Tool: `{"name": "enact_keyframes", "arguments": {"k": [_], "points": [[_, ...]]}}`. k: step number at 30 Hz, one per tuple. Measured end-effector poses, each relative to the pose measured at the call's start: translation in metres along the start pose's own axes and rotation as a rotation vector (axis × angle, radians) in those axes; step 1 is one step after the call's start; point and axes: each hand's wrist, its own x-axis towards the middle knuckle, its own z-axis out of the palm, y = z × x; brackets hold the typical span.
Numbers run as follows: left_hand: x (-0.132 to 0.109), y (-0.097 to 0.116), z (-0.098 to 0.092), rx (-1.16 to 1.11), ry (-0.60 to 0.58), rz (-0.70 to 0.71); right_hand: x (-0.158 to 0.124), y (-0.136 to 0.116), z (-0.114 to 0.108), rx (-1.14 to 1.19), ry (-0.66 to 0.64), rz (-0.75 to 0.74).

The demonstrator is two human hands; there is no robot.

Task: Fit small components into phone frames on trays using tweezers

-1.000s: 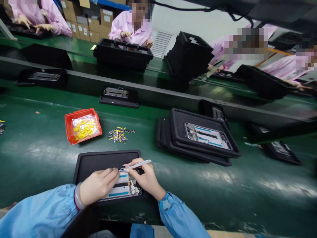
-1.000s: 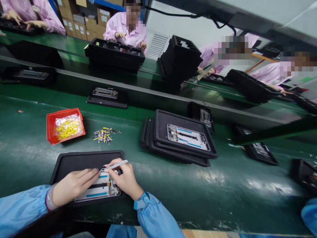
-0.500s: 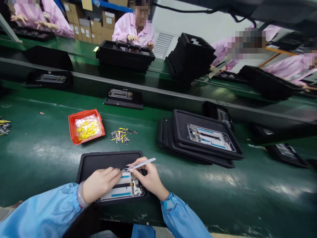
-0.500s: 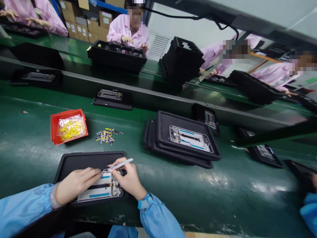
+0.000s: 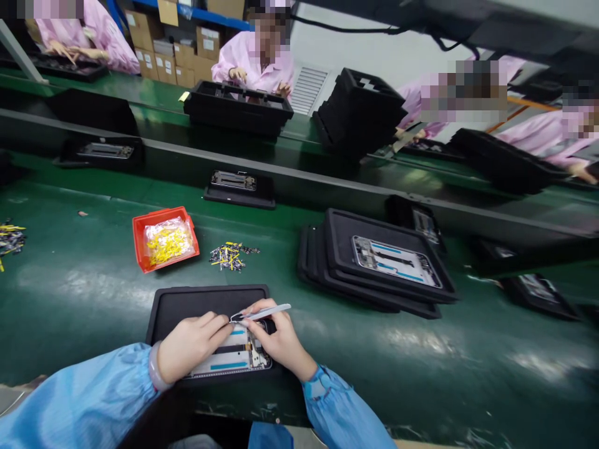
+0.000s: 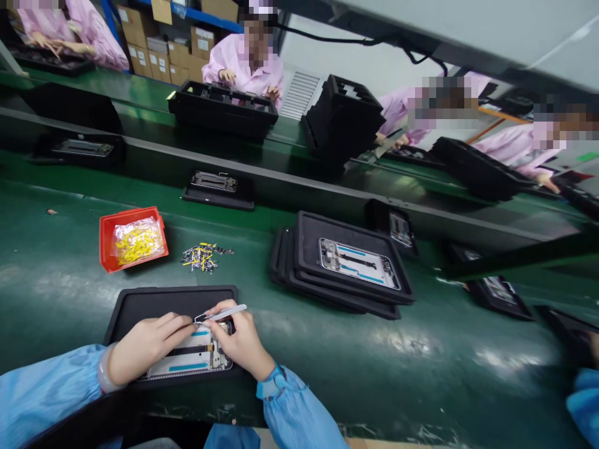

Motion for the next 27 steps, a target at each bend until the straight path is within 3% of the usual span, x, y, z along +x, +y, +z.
{"name": "enact_keyframes", "arguments": {"k": [5,9,11,17,22,27], "points": [[0.001,-0.001,0.003,-0.037,-0.035,-0.026,-0.005,0.001,0.002,-0.002,0.019,-0.044],[0.001,-0.004,0.005,-0.106,-0.024,-0.067,-0.009,0.002,0.003,0.141,0.316,0.001],[0.002,-0.005,0.005,-0.135,-0.016,-0.077,-0.010,0.002,0.004,0.171,0.383,0.022],[0.002,-0.005,0.005,-0.163,-0.039,-0.084,-0.013,0.002,0.004,0.045,0.197,0.002],[0.000,-0.005,0.007,-0.170,-0.095,-0.102,-0.013,0.001,0.004,-0.014,0.150,-0.042],[0.002,-0.004,0.006,-0.152,-0.068,-0.096,-0.012,0.000,0.003,-0.068,0.117,-0.102]]}}
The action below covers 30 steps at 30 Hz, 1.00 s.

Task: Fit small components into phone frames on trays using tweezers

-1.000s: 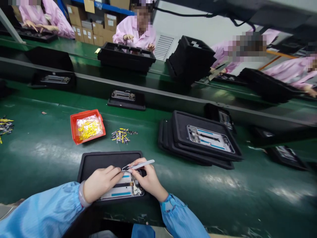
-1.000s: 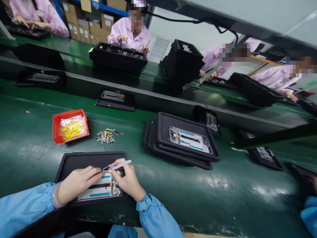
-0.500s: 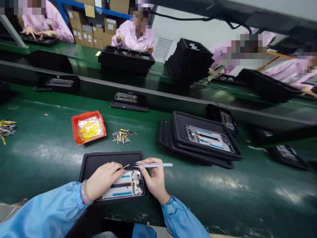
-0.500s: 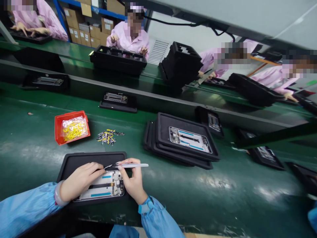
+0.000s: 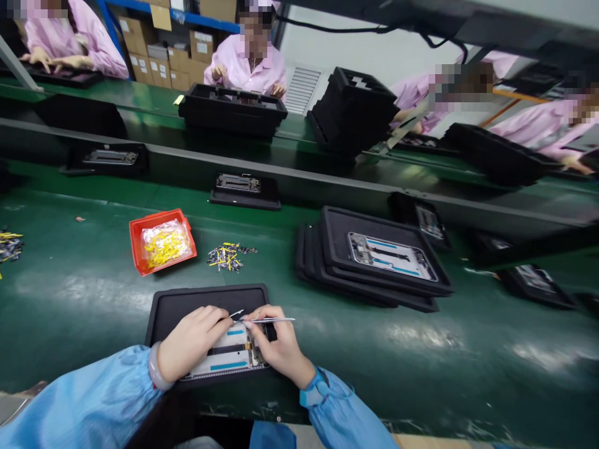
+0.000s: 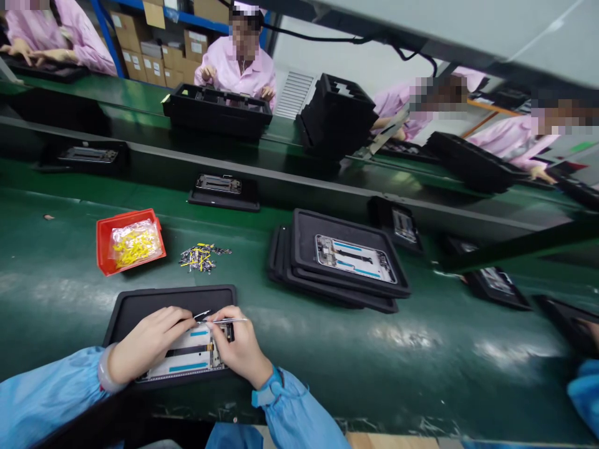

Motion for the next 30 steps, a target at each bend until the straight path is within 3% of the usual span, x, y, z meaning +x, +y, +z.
{"name": "enact_keyframes", "arguments": {"k": [8,12,20,25,28,30], "points": [[0.000,0.009,-0.001,0.166,0.145,0.047,0.003,-0.009,-0.004,-0.150,-0.096,-0.114],[0.002,0.014,0.000,0.213,0.160,0.034,0.004,-0.013,-0.001,-0.178,-0.132,-0.192],[0.002,0.014,-0.001,0.186,0.189,0.014,0.005,-0.014,-0.001,-0.219,-0.083,-0.189],[0.002,0.014,-0.002,0.126,0.209,-0.026,0.004,-0.015,-0.001,-0.239,-0.114,-0.286],[0.002,0.014,-0.001,0.085,0.204,-0.046,0.000,-0.011,-0.001,-0.202,-0.120,-0.236],[0.002,0.013,-0.001,0.010,0.199,-0.101,-0.006,-0.003,0.000,-0.152,-0.034,-0.123]]}}
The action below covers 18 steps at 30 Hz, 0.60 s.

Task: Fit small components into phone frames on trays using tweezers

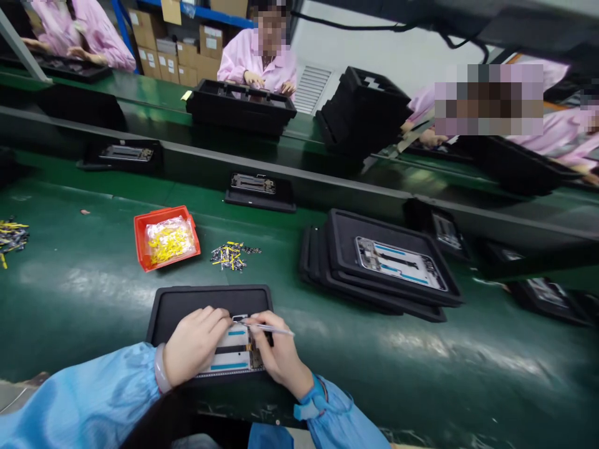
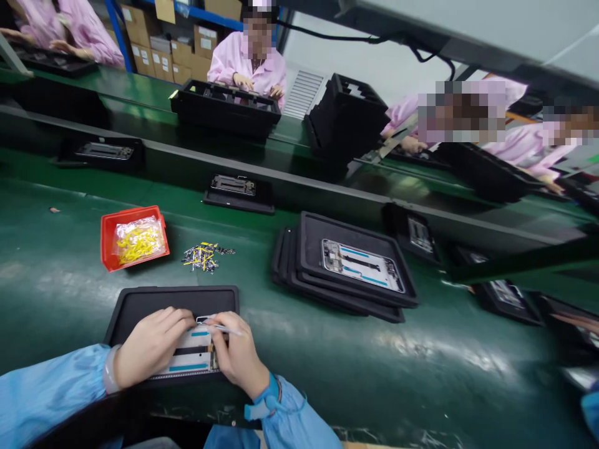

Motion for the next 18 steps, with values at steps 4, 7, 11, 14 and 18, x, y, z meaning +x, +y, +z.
{"name": "enact_keyframes", "arguments": {"k": [4,7,11,14,18], "points": [[0.003,-0.003,0.001,-0.173,-0.035,-0.132,-0.016,0.015,0.006,0.149,0.221,0.205],[0.007,-0.005,0.003,-0.192,-0.063,-0.114,-0.018,0.016,0.008,0.257,0.252,0.312],[0.007,-0.002,0.007,-0.085,-0.065,-0.066,-0.009,0.013,0.006,0.274,0.332,0.357],[0.003,0.000,0.009,-0.018,-0.023,-0.042,-0.002,0.016,0.003,0.254,0.395,0.352],[0.000,0.000,0.011,-0.061,-0.009,-0.050,0.003,0.021,-0.006,0.113,0.432,0.377]]}}
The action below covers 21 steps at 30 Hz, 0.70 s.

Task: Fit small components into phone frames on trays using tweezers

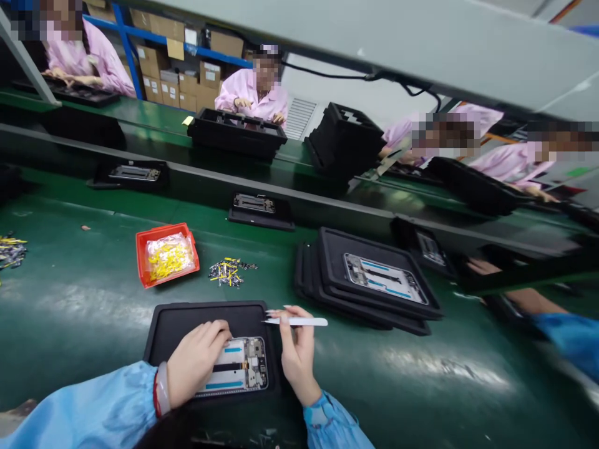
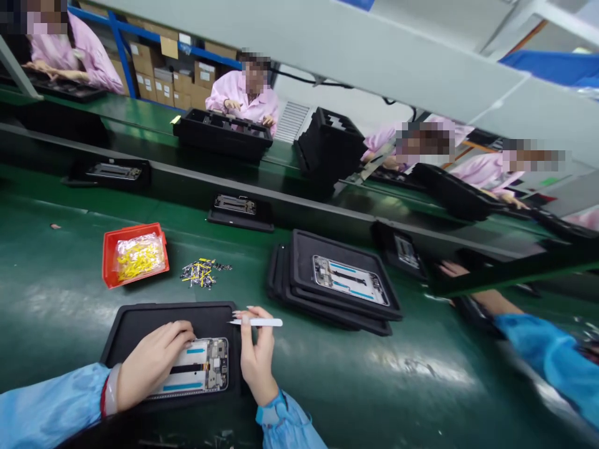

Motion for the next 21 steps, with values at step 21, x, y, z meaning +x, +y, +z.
{"name": "enact_keyframes", "arguments": {"k": [21], "points": [[-0.002,-0.001,0.015,0.036,-0.027,-0.067,-0.022,-0.004,-0.034,-0.483,-0.417,0.327]]}}
